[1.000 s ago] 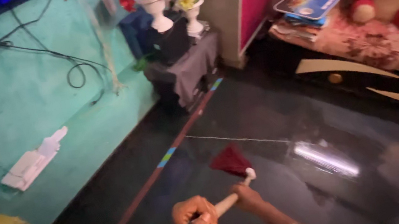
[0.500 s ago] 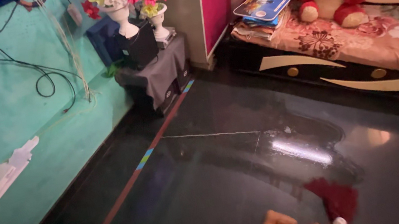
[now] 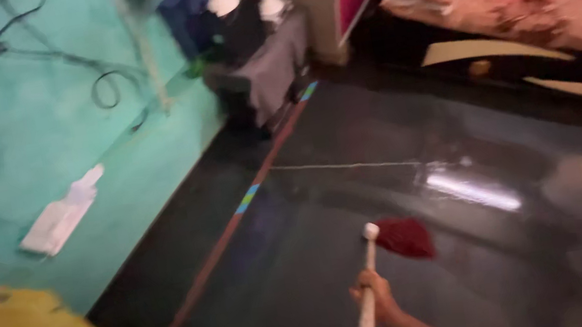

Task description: The person mops a dark-tiled floor using a mop with a red head and white handle, dipping the mop into a bucket of water and moving it across the surface around furniture.

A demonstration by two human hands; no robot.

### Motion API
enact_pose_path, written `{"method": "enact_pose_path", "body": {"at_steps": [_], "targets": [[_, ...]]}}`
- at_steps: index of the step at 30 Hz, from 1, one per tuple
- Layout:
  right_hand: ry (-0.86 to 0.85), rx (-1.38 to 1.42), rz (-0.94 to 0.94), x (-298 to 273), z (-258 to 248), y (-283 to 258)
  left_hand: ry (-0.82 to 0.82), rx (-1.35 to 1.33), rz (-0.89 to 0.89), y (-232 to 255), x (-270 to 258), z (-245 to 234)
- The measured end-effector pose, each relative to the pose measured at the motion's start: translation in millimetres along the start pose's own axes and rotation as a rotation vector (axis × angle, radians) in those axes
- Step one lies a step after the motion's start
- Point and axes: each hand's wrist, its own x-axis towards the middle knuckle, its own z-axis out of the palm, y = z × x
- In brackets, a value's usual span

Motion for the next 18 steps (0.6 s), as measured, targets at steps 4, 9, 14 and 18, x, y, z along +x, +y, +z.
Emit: {"method": "enact_pose_path", "body": {"at_steps": [4,9,14,18], "targets": [[-0.226,0.166,-0.180,32.5,87.1,1.7,0.060,0.205,-0.058,-2.0,-22.0,-34.3],[-0.601,0.325,-0.038,68.0,156.7,2.2,0.278,0.358,-0.228,17.1,-27.3,-74.4],[-0.828,0.138,-0.210,85.0,192.9,0.6,0.689,0.203,-0.059,43.2,-22.8,-124.7],[-0.827,0.019,-0.195,87.9,169.5,2.5,0.815,-0.082,0.005,63.5,-4.3,-149.3]]}}
